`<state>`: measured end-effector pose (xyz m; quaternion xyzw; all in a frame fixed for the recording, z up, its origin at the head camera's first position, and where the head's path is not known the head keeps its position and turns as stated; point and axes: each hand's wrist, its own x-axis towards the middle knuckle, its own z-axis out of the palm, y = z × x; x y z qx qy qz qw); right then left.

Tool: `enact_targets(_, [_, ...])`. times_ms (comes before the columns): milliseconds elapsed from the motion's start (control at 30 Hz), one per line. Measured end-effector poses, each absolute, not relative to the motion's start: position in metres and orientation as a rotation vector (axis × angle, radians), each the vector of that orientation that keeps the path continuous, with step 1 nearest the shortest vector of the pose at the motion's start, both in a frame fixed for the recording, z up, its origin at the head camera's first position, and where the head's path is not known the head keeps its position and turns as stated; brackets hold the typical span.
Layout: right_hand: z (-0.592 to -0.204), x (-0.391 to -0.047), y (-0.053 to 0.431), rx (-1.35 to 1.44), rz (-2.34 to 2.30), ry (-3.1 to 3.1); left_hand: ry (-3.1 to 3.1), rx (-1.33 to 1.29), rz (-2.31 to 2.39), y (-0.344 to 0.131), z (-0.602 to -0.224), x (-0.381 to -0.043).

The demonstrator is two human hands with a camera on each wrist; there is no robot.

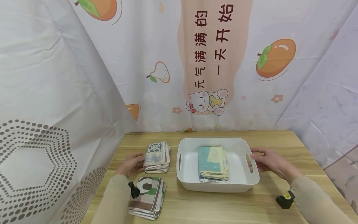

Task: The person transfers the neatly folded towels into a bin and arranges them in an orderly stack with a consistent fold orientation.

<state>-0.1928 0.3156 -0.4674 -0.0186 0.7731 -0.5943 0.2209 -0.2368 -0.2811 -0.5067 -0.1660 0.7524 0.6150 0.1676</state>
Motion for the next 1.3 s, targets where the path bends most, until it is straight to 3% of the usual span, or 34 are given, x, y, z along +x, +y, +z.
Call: enact_targets(1300, [-0.465,-0.19,0.314,-0.027,-1.623,2.162,1.997,-0.472,1.768,-0.258,-0.506,-0.242])
